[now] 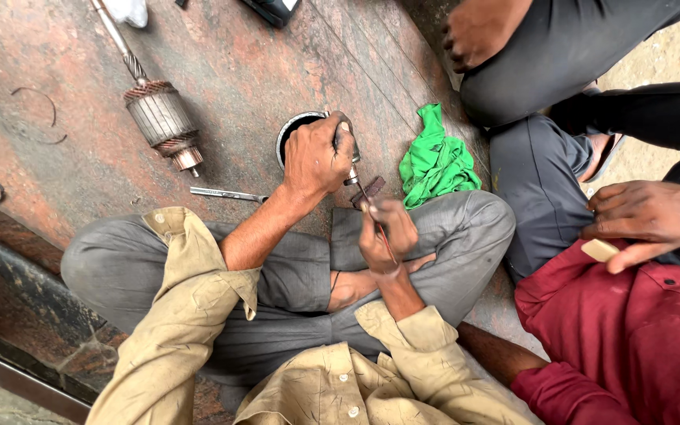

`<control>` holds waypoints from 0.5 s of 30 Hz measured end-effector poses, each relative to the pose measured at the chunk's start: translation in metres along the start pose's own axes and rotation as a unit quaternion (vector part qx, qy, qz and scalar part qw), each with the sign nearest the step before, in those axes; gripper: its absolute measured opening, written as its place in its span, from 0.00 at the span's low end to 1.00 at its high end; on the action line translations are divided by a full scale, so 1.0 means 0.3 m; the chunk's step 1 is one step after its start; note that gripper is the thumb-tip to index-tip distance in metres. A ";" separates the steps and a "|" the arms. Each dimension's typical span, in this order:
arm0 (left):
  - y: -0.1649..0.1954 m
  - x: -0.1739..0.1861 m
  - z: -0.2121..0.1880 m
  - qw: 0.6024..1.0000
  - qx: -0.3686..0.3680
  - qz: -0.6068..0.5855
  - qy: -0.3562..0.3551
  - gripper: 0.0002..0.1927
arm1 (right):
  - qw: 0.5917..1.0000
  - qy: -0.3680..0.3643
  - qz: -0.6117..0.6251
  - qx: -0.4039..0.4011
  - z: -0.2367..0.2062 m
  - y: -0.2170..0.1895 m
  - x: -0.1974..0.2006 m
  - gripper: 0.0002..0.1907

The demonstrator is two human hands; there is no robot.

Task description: The person sits on the floor holding a motor end bell and uses a small file to work its inner edge, repeatedly fitting it over the armature shaft and lifting it off to rework the fit. Other people sit nearby handling small motor parts.

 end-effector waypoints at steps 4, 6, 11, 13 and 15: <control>0.004 0.015 -0.003 0.999 -0.013 -0.011 0.027 0.15 | 0.993 0.049 0.078 -0.077 -0.032 0.060 0.053 0.11; 0.010 0.014 -0.005 0.999 -0.021 -0.003 0.030 0.14 | 0.986 0.052 0.116 -0.103 -0.039 0.083 0.051 0.11; 0.012 0.003 -0.008 1.000 -0.017 -0.004 0.020 0.13 | 0.982 0.039 0.148 -0.109 -0.036 0.100 0.028 0.11; 0.009 -0.001 -0.008 1.000 -0.011 -0.003 0.014 0.13 | 0.979 0.038 0.163 -0.115 -0.038 0.111 0.024 0.11; 0.008 -0.007 -0.005 1.000 -0.008 -0.001 0.005 0.13 | 0.978 0.040 0.167 -0.118 -0.039 0.118 0.021 0.11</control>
Point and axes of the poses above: each hand's wrist, its own z-axis towards the middle knuckle, its own x-axis out of the back of the hand, y = z × x, the point moved 10 cm from there along z, towards the middle knuckle, and after that the axes turned 9 degrees about -y, right-handed, at the moved point
